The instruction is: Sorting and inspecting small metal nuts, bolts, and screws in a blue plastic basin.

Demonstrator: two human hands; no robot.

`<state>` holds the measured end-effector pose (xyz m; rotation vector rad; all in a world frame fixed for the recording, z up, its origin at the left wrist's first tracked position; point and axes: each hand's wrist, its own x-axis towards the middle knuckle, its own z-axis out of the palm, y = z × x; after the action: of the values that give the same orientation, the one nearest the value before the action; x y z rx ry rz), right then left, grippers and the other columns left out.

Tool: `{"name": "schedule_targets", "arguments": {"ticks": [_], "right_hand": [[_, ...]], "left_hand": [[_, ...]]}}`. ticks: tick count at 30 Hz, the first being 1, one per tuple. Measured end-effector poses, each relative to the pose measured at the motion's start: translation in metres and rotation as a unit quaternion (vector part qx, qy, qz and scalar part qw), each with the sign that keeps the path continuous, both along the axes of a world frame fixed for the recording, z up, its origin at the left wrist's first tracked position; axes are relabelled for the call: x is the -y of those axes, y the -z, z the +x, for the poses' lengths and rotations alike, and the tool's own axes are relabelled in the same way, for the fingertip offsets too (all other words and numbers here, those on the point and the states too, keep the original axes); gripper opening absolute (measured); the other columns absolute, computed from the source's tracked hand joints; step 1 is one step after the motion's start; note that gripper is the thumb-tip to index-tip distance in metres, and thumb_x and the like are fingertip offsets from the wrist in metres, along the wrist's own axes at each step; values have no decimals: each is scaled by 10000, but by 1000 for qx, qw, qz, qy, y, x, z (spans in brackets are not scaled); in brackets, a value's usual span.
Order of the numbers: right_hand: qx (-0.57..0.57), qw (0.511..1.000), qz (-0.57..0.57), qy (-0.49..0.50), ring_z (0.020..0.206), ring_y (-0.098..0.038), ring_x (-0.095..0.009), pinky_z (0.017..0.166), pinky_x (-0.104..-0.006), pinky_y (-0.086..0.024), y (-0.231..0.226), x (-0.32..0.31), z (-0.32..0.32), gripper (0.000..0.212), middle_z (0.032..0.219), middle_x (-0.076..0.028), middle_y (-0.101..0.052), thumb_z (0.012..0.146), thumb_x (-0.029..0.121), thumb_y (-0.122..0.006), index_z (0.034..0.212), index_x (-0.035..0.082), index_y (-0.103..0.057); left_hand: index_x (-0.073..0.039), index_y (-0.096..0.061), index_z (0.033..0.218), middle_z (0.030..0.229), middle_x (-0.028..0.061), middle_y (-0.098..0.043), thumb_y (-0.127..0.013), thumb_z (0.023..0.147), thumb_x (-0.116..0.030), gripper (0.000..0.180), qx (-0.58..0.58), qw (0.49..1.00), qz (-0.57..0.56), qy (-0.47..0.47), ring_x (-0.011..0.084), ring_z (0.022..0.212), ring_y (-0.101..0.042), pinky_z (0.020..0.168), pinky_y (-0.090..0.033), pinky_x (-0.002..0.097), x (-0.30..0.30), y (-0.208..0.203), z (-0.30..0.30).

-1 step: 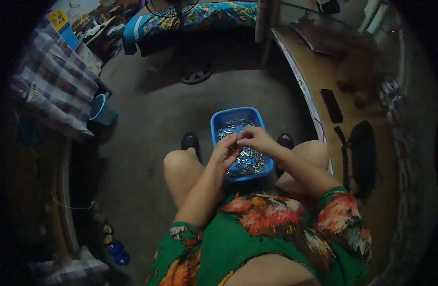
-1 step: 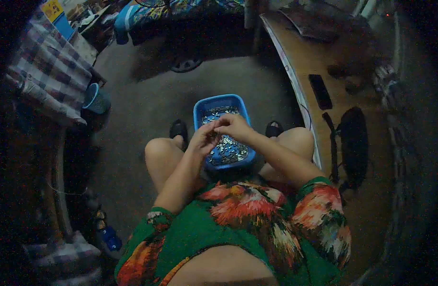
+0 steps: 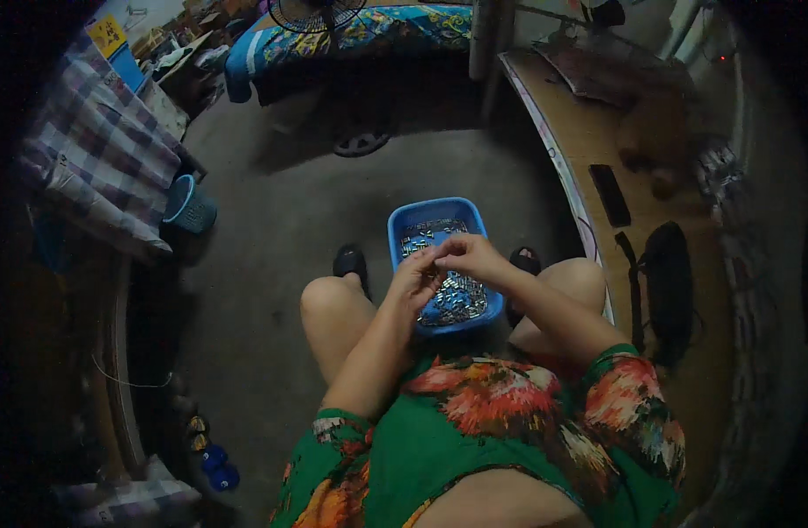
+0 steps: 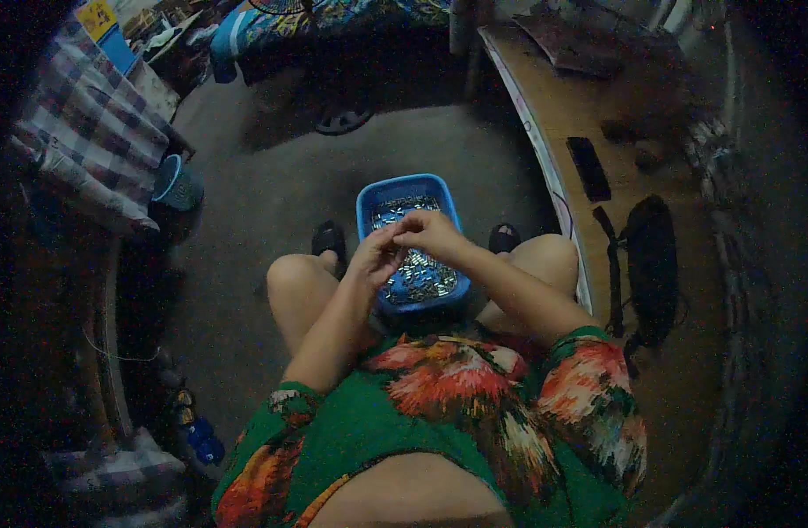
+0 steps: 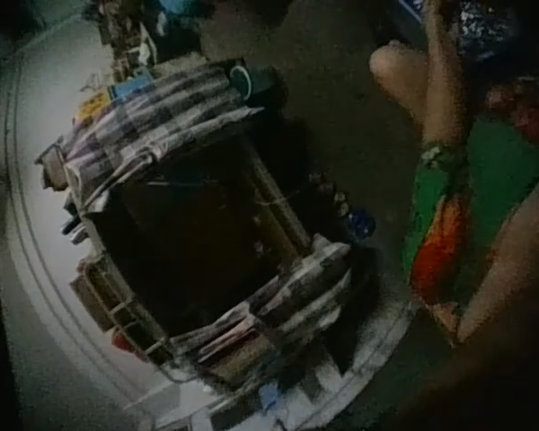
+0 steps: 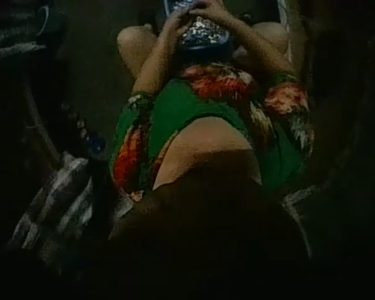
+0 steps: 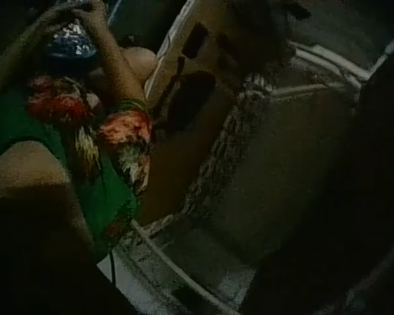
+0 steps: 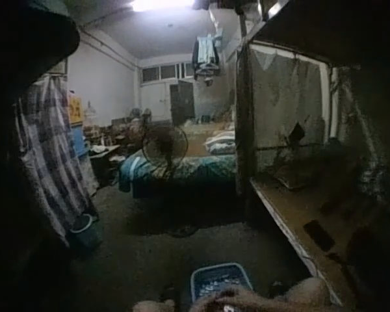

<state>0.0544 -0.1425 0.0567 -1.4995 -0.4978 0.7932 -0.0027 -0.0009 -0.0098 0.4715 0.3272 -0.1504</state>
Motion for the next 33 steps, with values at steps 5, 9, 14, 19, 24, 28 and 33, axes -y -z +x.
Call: {"name": "schedule_targets", "arguments": {"ticks": [5,9,14,19,24,28,33], "right_hand": [[-47,989,-117,83,499,-442,-78,418,-216,-336,26,7,20,139,625,-3,-497,742,135,-598,846,47,-570],[-148,981,-104,64,456,-395,-64,410,-193,-285,45,6,18,100,568,24,-458,746,134,-602,808,70,-559],[-18,975,-205,79,517,-486,-101,448,-234,-380,77,8,25,131,633,-18,-537,730,136,-609,825,51,-576],[306,869,-381,74,739,-583,-284,660,-371,-463,102,4,34,182,775,-144,-601,668,145,-598,823,48,-601],[440,800,-402,70,849,-520,-354,717,-418,-451,104,-7,19,184,909,-201,-508,669,77,-539,834,-4,-539],[504,737,-440,90,879,-486,-319,705,-413,-458,106,-10,20,219,907,-152,-498,677,118,-563,866,14,-528],[491,745,-440,97,909,-474,-318,720,-399,-456,102,-16,14,309,950,-149,-488,671,218,-614,890,20,-523]], "left_hand": [[-2,-539,863,769,94,-566,-533,803,-157,166,-46,995,83,15,211,767,-584,676,-518,283,-8,-6,0],[31,-465,993,824,156,-558,-529,757,11,245,-68,990,119,-26,255,761,-590,628,-528,304,-8,-7,-4],[17,-435,1048,721,96,-543,-566,744,16,331,-99,982,161,8,191,617,-579,573,-509,257,-7,3,-4],[-34,-510,902,635,33,-504,-585,792,-172,192,-78,982,168,35,106,486,-471,422,-389,190,-15,21,0],[-86,-474,701,579,4,-462,-533,820,-356,301,-139,963,228,20,89,442,-416,365,-316,196,-28,27,-9],[-92,-475,709,555,-12,-439,-474,845,-373,312,-146,936,319,-23,80,420,-392,355,-282,215,-36,10,-11],[-99,-473,693,529,-17,-428,-447,857,-345,297,-170,911,370,-64,75,363,-348,333,-251,213,-38,10,-13]]}}
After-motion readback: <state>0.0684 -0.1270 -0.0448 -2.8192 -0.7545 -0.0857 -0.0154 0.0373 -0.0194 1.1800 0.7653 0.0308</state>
